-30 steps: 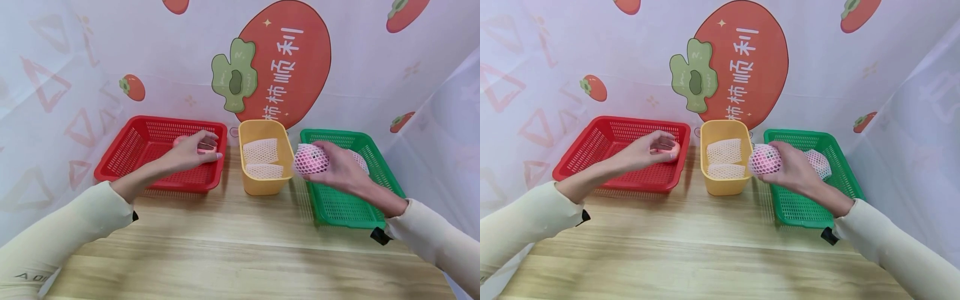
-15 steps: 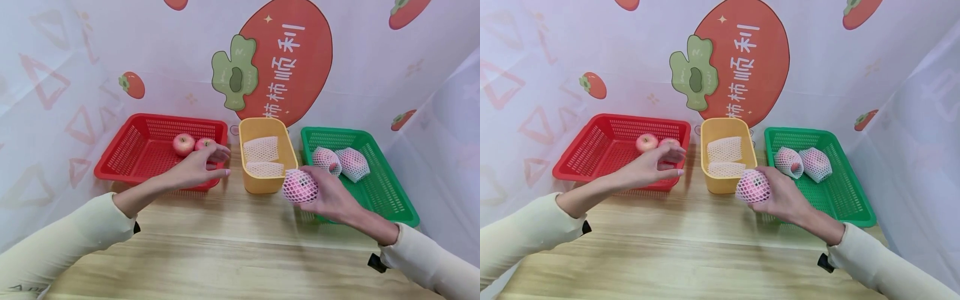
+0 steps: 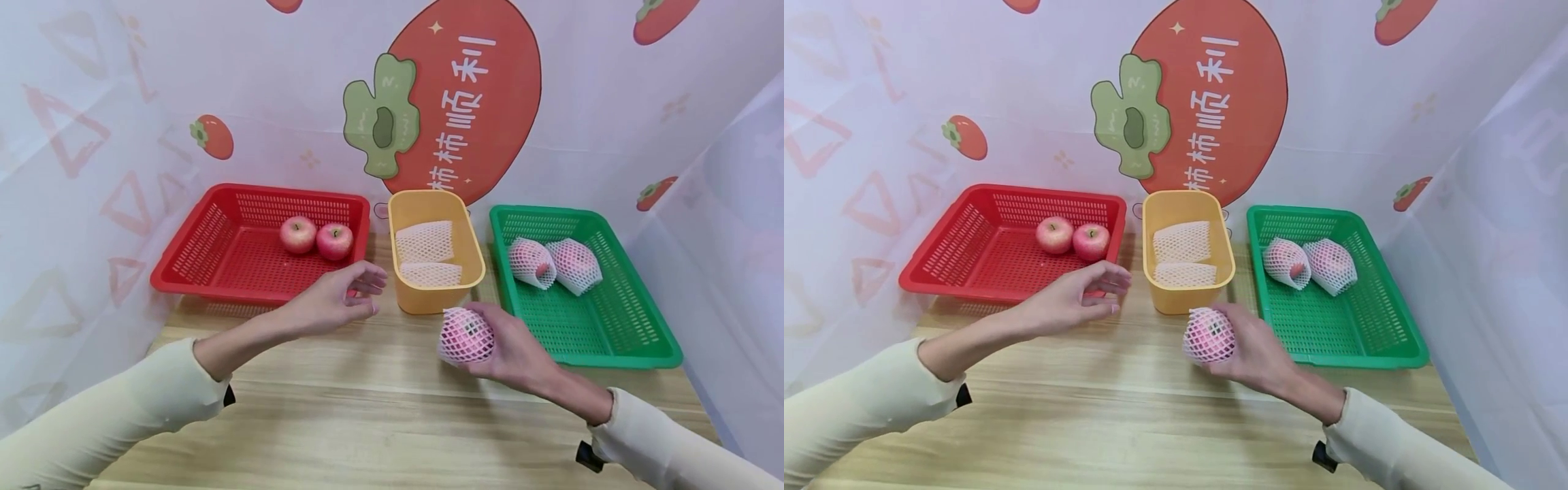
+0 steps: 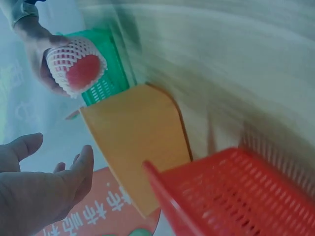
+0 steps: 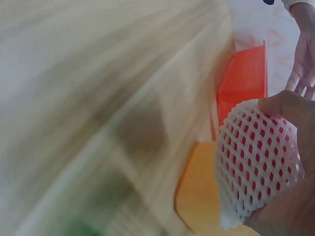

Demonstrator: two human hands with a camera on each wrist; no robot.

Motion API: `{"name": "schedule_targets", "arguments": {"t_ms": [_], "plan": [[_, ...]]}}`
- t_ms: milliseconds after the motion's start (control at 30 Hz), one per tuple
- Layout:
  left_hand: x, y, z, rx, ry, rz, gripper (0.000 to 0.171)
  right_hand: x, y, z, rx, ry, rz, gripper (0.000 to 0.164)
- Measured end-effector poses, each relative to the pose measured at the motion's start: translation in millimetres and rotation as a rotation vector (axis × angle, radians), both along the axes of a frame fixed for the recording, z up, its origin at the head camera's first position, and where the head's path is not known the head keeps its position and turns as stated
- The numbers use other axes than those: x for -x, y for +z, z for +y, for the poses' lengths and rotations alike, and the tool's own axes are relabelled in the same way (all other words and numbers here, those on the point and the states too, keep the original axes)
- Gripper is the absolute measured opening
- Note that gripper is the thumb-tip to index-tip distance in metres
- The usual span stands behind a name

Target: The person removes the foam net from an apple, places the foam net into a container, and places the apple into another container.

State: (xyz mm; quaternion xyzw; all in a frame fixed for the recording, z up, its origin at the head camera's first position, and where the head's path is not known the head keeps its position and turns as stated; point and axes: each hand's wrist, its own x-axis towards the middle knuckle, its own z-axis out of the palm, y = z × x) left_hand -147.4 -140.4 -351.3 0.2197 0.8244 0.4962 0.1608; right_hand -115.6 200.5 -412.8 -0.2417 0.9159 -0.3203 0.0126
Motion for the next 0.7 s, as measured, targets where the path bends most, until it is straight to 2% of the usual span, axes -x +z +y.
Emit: {"name": "schedule_targets", "arguments": {"t_ms": [200, 367, 700], "plan": [[-5.0, -19.0, 7.2, -0.043, -0.01, -0.028, 0.042, -5.7, -17.3, -8.6, 0.028, 0.0, -0.016, 0.091], [-9.1, -37.6, 16.1, -0.071, -0.005, -0.047, 0.037, -7.2, -24.6, -14.6, 0.049, -0.002, -0.019, 0.093], [-14.6, -79.9, 39.5, -0.108, -0.037, -0.022, 0.024, -7.8, -38.3, -24.1, 0.091, -0.005, -0.051, 0.093]]}}
